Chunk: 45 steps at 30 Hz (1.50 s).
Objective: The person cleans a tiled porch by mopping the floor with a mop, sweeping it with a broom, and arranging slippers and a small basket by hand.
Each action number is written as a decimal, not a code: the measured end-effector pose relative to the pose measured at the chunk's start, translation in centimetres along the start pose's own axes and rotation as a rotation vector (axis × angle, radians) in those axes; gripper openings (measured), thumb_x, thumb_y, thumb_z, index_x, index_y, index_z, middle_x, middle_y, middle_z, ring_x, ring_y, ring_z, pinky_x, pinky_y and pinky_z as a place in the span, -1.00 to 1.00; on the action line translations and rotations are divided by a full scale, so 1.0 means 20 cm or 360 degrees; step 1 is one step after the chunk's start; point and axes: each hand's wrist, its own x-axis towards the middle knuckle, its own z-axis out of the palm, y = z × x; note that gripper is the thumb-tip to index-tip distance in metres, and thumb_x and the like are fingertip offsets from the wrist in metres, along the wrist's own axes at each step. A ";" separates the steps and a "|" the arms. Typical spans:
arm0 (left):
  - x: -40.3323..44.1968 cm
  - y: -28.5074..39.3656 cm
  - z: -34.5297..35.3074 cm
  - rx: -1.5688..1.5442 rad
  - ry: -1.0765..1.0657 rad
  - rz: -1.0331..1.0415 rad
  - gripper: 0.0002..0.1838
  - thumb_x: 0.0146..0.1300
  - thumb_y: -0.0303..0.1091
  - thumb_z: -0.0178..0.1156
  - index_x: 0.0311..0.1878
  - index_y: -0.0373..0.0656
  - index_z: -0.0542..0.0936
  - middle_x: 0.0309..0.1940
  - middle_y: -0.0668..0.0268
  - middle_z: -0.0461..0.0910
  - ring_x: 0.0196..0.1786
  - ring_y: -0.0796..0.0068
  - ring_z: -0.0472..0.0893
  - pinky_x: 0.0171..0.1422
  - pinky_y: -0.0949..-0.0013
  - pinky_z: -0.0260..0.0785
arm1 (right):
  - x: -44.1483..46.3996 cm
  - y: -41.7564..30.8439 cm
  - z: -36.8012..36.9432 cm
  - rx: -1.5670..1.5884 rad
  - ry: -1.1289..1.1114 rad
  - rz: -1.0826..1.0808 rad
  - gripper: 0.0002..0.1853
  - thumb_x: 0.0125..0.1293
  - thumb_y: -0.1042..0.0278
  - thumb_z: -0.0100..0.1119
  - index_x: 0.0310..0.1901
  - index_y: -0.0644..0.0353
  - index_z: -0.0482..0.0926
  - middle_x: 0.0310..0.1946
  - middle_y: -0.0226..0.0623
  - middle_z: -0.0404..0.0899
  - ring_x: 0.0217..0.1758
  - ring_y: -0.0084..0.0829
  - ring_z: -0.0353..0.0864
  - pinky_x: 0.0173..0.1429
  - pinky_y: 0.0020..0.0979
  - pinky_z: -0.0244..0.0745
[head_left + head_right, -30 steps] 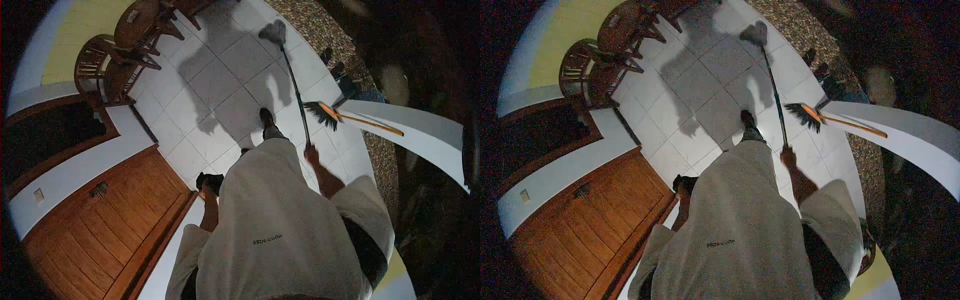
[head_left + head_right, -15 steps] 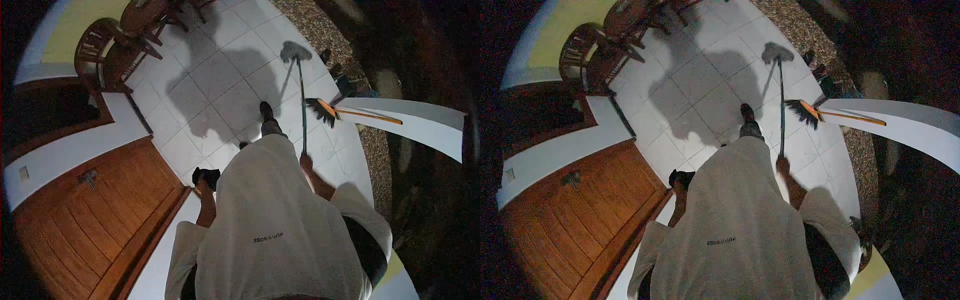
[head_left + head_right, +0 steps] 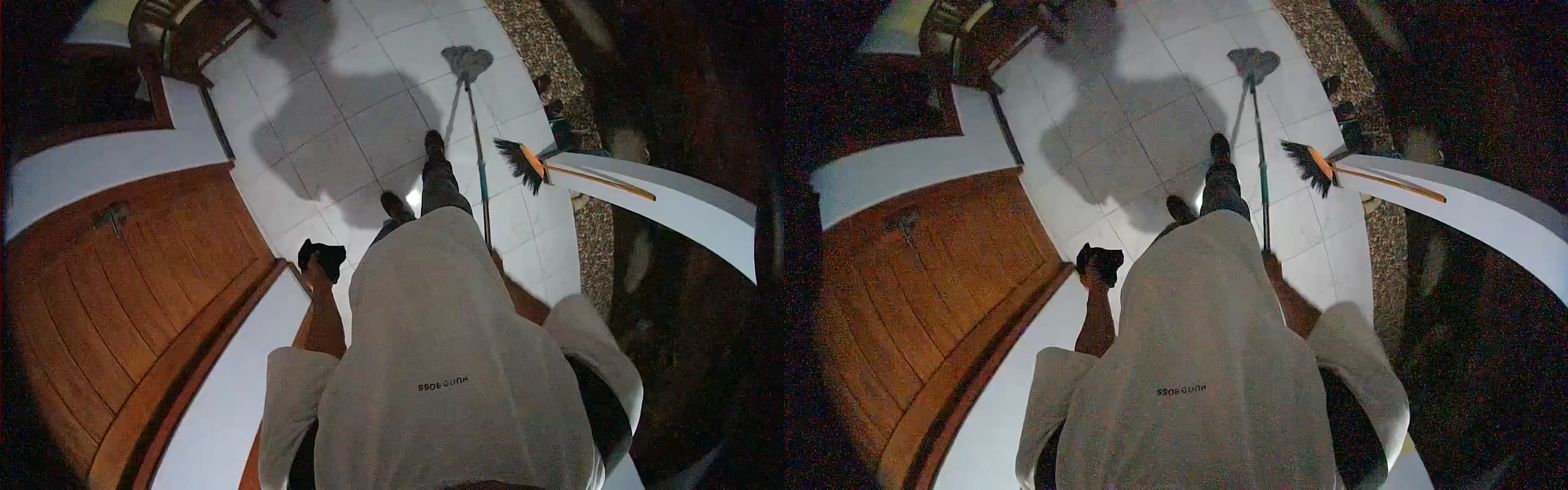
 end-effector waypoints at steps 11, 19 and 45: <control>-0.16 -0.12 -0.51 0.0076 0.0433 0.0321 -0.78 -0.10 -0.43 0.25 -0.29 -0.17 0.58 -0.43 0.28 0.55 -0.46 0.35 0.55 -0.36 0.33 0.47 | -0.09 0.23 -1.39 0.0973 -0.1218 0.0628 -0.80 0.14 0.34 -0.06 -0.22 0.08 0.51 -0.51 -0.30 0.45 -0.49 -0.37 0.46 -0.49 -0.27 0.39; -0.18 -0.17 -0.56 0.1723 0.0973 0.0738 -0.79 -0.13 -0.43 0.26 -0.33 -0.18 0.59 -0.44 0.30 0.56 -0.49 0.38 0.54 -0.35 0.36 0.46 | 1.35 0.54 -0.83 0.0334 -0.0191 -0.0154 -0.85 0.13 0.32 -0.08 -0.38 0.13 0.48 -0.65 -0.17 0.45 -0.61 -0.22 0.49 -0.63 -0.19 0.33; -1.23 -0.57 -0.30 0.0079 0.1248 0.0441 -0.74 -0.22 -0.40 0.29 -0.34 -0.15 0.59 -0.33 0.26 0.56 -0.31 0.39 0.54 -0.23 0.31 0.44 | -0.65 0.59 -1.03 0.0913 -0.0988 0.0188 -0.78 0.20 0.25 -0.10 -0.23 0.17 0.45 -0.49 -0.20 0.45 -0.36 -0.18 0.49 -0.42 -0.19 0.41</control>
